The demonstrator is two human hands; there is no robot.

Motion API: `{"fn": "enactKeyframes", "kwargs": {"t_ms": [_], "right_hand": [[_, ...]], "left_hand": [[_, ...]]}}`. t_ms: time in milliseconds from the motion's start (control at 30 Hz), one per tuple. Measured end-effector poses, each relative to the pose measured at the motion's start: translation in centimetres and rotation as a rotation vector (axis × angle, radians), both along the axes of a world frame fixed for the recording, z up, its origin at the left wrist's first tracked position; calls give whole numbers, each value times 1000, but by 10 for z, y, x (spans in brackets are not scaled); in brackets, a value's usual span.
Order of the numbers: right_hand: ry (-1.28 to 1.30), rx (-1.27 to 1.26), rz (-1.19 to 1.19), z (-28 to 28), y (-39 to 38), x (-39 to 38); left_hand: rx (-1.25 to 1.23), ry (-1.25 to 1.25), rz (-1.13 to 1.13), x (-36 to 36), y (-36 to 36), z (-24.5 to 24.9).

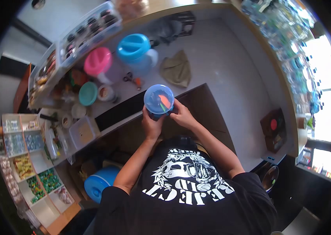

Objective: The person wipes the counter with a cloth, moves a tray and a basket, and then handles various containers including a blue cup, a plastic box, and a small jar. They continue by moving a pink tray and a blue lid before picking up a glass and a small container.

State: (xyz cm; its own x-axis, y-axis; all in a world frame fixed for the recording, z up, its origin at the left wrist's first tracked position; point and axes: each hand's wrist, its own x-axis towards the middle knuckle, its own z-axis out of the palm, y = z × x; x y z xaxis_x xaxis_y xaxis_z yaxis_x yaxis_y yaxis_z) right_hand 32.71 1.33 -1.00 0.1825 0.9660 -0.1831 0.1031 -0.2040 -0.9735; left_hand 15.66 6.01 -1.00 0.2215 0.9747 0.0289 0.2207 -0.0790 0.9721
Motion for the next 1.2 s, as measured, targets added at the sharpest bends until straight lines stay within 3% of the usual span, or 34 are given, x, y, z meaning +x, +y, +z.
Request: {"fn": "enactKeyframes", "kwargs": {"t_ms": [167,200,300,600,900,1200], "right_hand": [[22,24,-230,2,-70,87],[-130,-8,-256,17,-87,104],[90,2,-341,5,-127,145],[88,-12,-639,-14,-191,199],[128,-76,-646,-27,-169,233],[24,-98,-516,-37,-58,289]], "left_hand": [[2,75,-211,99,-35,-4],[-2,-19,-269,119,-41,-6],[59,-18,-368,172,-64,-7],[39,2,-613,256,-99,-14],[25,50,-647,292,-77,-40],[50,38,-529,337,21,-49]]}}
